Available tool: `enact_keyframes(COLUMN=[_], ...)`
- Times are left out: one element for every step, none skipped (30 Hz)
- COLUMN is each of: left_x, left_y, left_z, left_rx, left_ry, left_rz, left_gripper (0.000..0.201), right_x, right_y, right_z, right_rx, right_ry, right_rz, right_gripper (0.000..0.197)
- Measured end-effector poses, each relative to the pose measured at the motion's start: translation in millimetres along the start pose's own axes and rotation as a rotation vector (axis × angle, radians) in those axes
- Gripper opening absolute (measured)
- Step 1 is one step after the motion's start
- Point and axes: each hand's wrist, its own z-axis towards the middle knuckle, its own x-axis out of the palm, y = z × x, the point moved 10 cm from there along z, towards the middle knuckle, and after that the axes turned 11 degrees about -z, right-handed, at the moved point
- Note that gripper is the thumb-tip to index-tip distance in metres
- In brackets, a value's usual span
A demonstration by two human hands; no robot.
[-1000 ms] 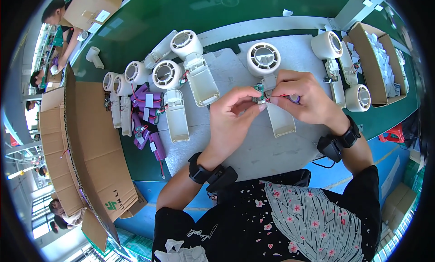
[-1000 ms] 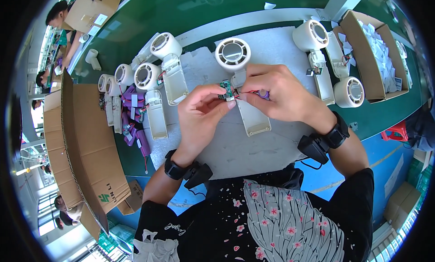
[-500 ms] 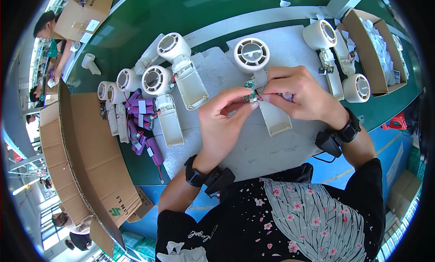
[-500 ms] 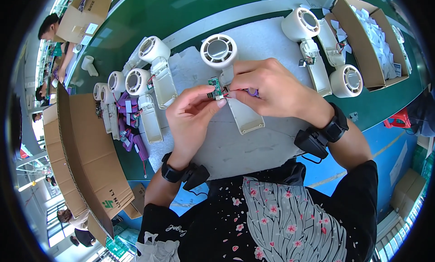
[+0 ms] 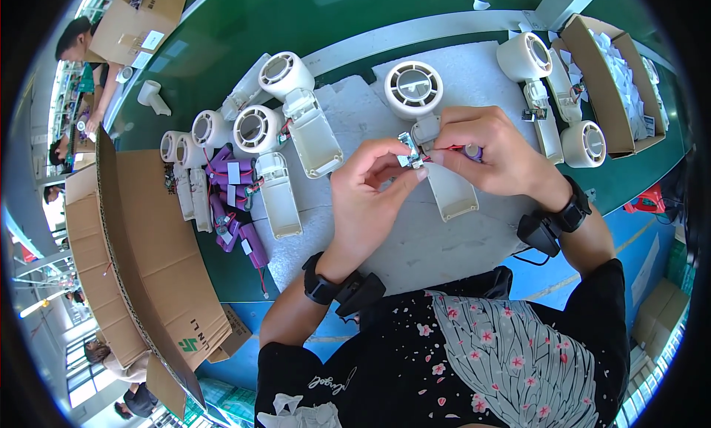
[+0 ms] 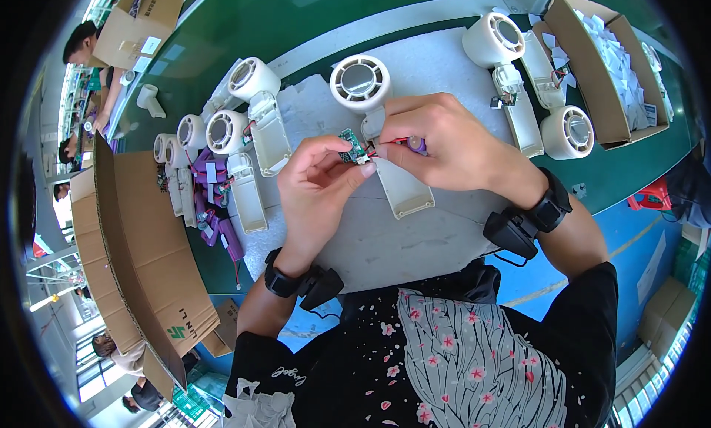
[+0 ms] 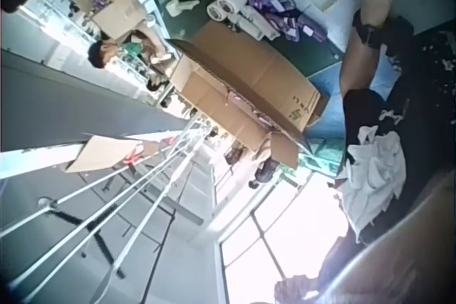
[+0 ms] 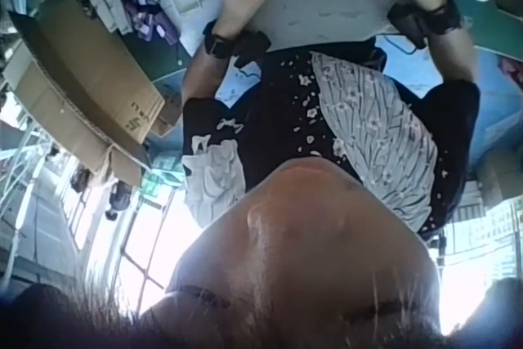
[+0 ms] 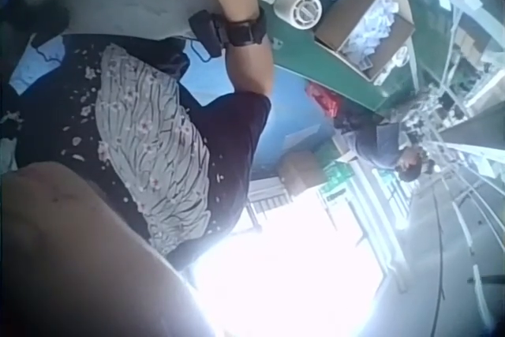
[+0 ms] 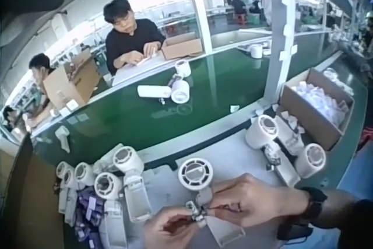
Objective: The person assembles portable fans by connecting battery packs to circuit boards and fitting the components into the plastic housings. They repeat this process by hand for multiple units on the assembly line.
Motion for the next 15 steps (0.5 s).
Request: enact_keyframes(left_x=[0.2, -0.2, -0.7, -1.1, -1.7, -1.2, -0.6, 2.0, 1.1, 1.9, 2.9, 1.6, -0.2, 0.8, 2.1], left_y=[-0.4, -0.1, -0.4, -1.4, -2.3, -4.6, -5.0, -6.8, -6.8, -9.1, -6.8, -3.2, -5.4, -6.0, -8.9], left_z=[1.1, 1.1, 1.6, 2.5, 4.1, 4.2, 1.7, 2.5, 2.5, 1.9, 0.4, -1.4, -0.9, -1.1, -2.0], left_rx=[-0.001, -0.001, 0.004, 0.010, 0.021, 0.032, 0.011, 0.005, -0.002, 0.029, 0.013, -0.006, 0.028, 0.063, 0.096], left_ry=[0.001, 0.002, 0.004, 0.008, 0.011, 0.012, 0.001, -0.005, -0.016, -0.014, -0.015, -0.020, -0.019, -0.003, 0.007], left_rz=[0.005, 0.005, 0.009, 0.013, 0.019, 0.022, 0.051, 0.080, 0.113, 0.122, 0.110, 0.102, 0.112, 0.185, 0.259], left_gripper=[0.034, 0.034, 0.034, 0.034, 0.034, 0.034, 0.033, 0.032, 0.031, 0.031, 0.033, 0.035, 0.035, 0.036, 0.038], right_x=[-0.3, -0.2, -0.6, -1.6, -2.6, -3.6, -2.8, -5.7, -5.5, -7.6, -8.4, -5.9, -4.9, -3.0, -1.7], right_y=[-0.3, -0.2, 1.1, 3.0, 4.4, 5.8, 9.0, 11.7, 13.8, 17.3, 24.2, 29.6, 32.3, 24.4, 18.6], right_z=[0.7, 0.8, 1.5, 2.8, 4.5, 4.8, 2.7, 1.7, 2.3, 3.3, 3.3, 2.4, 1.2, -1.9, -4.5], right_rx=[-0.001, -0.001, -0.011, -0.023, -0.039, -0.048, -0.065, -0.090, -0.119, -0.145, -0.172, -0.201, -0.229, -0.167, -0.106], right_ry=[0.003, 0.003, 0.004, 0.003, 0.002, -0.002, 0.002, -0.001, -0.002, -0.014, 0.008, 0.032, 0.021, 0.010, -0.001], right_rz=[-0.002, -0.003, -0.012, -0.022, -0.034, -0.040, -0.054, -0.081, -0.102, -0.119, -0.124, -0.124, -0.141, -0.160, -0.174], right_gripper=[0.005, 0.005, 0.005, 0.005, 0.005, 0.005, 0.005, 0.006, 0.007, 0.007, 0.006, 0.006, 0.006, 0.009, 0.013])
